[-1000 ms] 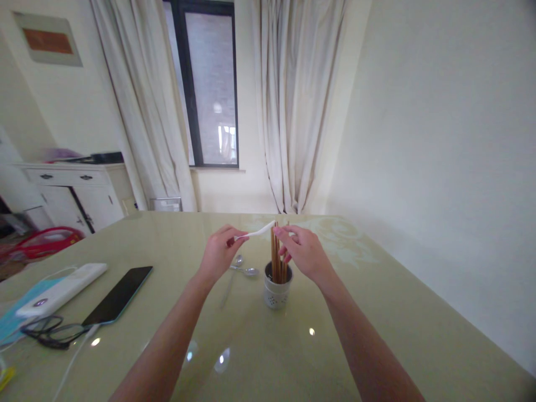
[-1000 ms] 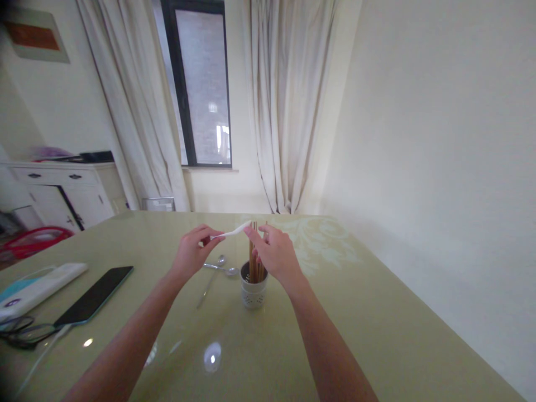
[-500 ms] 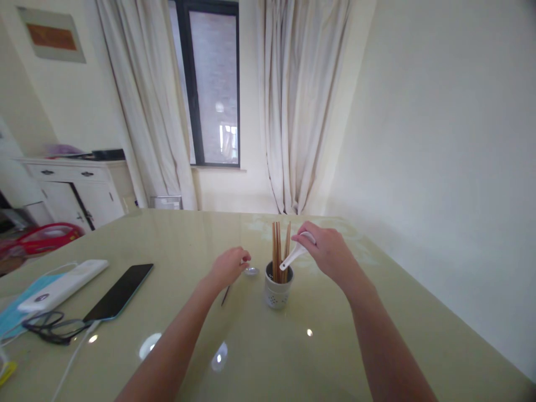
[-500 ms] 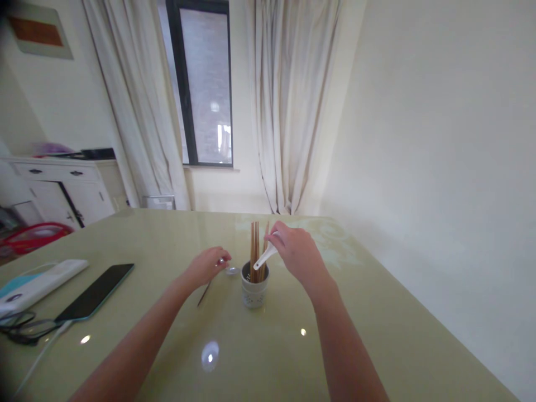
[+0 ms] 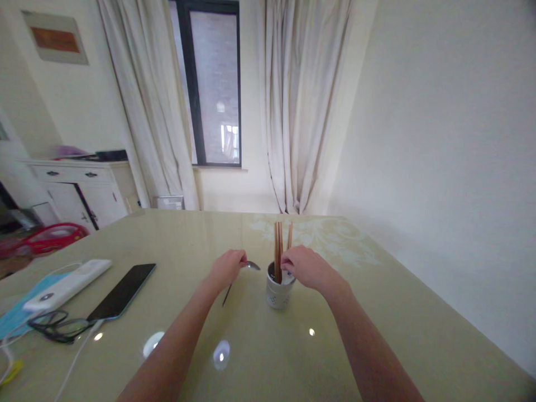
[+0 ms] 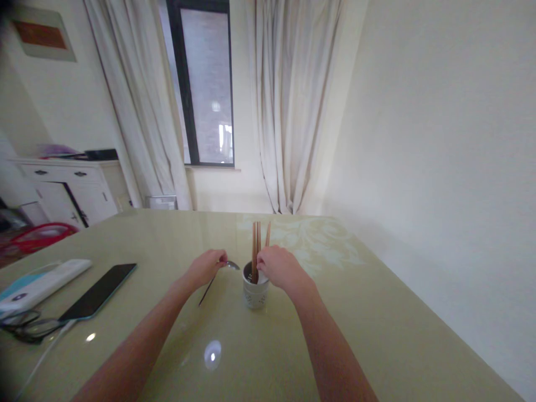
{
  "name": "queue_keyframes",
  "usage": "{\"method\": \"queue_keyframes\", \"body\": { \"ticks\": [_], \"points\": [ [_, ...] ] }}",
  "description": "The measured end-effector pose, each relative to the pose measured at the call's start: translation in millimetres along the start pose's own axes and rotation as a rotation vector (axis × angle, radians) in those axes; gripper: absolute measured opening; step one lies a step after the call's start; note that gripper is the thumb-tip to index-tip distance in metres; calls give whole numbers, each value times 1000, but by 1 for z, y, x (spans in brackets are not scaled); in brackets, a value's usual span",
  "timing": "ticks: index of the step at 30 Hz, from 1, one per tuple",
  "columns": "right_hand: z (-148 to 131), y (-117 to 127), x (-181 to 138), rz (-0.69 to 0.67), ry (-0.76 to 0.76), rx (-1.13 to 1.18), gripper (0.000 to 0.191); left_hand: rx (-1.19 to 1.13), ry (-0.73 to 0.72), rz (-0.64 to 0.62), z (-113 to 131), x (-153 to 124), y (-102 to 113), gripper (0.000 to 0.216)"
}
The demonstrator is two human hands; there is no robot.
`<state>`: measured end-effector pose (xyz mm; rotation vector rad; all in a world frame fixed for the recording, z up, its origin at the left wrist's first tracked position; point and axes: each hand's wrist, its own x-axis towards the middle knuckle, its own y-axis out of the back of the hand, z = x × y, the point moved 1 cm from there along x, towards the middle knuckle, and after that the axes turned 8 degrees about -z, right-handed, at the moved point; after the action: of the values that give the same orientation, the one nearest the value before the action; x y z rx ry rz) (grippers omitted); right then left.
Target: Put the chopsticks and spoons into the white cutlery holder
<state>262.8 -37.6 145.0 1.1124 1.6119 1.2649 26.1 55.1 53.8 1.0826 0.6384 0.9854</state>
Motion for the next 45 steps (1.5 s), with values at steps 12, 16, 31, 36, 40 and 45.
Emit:
{"method": "queue_keyframes", "body": {
  "ticks": [12,16,31,36,40,45],
  "points": [
    [0,36,-21,326,137,215,25,-1182,-377,403,111,-35,61,32],
    [4,42,-29,367,41,187,23,-1183,-376,259,108,-21,35,35],
    [4,5,-5,-7,-50,67,9,-672,-105,251,39,-1,21,43],
    [2,15,-14,88,-57,63,15,-61,318,139,-10,2,4,23],
    [-4,24,-20,151,-48,69,19,34,394,-64,-21,-2,-17,13],
    [-7,32,-21,298,-16,130,22,-12,386,-64,-15,-1,-4,14]
  ]
}}
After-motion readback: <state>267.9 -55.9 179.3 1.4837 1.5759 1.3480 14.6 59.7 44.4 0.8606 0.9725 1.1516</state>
